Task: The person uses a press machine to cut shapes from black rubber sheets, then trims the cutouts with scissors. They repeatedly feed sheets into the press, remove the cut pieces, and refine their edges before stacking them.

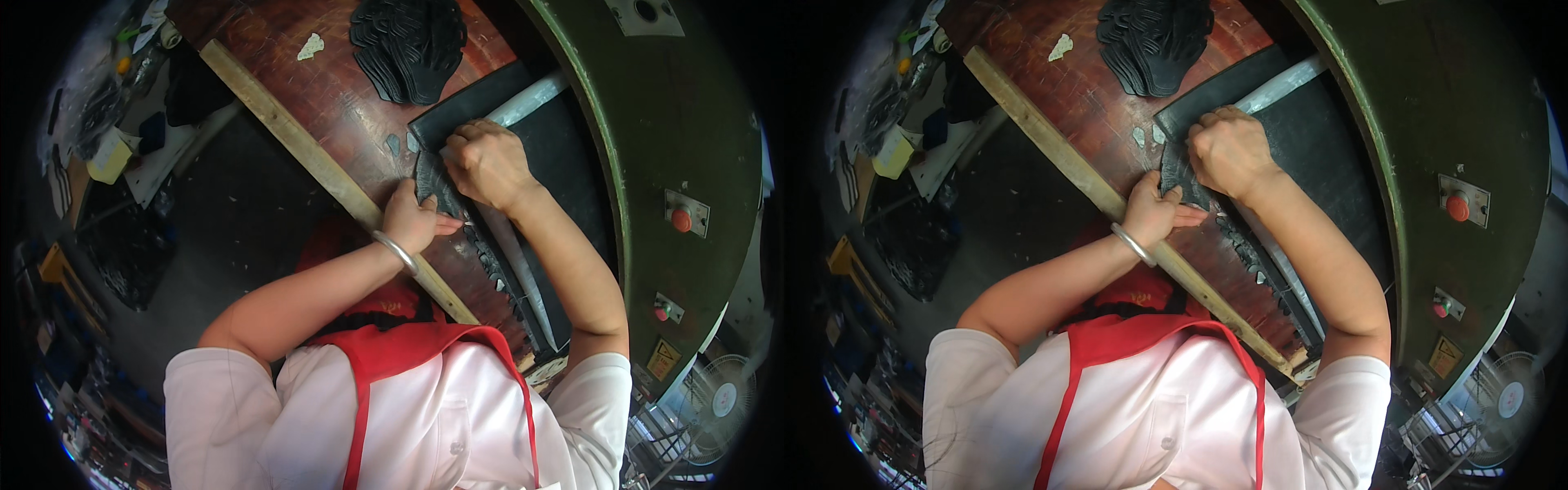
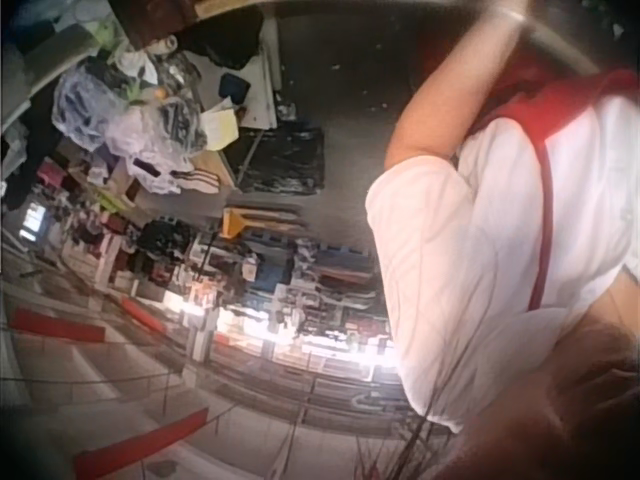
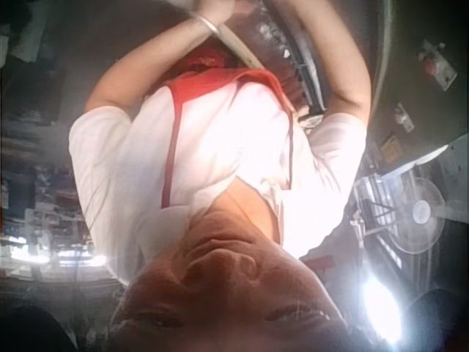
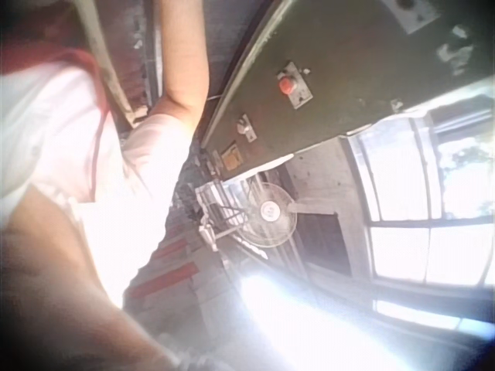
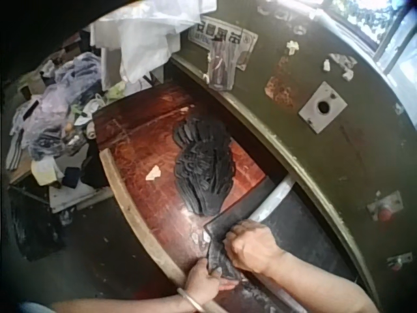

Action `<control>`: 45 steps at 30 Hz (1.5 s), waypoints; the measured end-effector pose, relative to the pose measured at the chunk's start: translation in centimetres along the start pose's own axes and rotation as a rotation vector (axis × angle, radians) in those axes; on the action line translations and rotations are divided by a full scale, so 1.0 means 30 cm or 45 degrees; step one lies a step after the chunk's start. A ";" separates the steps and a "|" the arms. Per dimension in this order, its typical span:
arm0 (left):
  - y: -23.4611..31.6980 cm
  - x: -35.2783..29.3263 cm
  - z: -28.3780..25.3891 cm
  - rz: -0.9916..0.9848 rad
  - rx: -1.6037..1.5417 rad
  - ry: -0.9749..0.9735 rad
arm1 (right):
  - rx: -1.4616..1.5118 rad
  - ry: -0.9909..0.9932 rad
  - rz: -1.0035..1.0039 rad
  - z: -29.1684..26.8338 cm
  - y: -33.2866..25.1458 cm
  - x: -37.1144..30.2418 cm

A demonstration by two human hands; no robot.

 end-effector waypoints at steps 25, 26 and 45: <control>-0.145 -0.014 0.087 -0.113 -0.146 0.085 | -0.022 -0.002 0.012 0.005 -0.001 0.001; -0.152 -0.006 0.090 -0.093 -0.181 0.076 | -0.019 -0.008 0.014 0.005 -0.001 0.002; -0.082 0.048 0.089 -0.244 0.340 -0.296 | -0.038 -0.140 0.040 -0.004 0.007 0.015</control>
Point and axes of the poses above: each hand's wrist, its own x-axis towards the middle knuckle, its own z-axis out of the palm, y = z × x, the point moved 2 cm from there along x, towards the middle knuckle, and after that the axes turned 1 degree about -z, right-handed, at the moved point
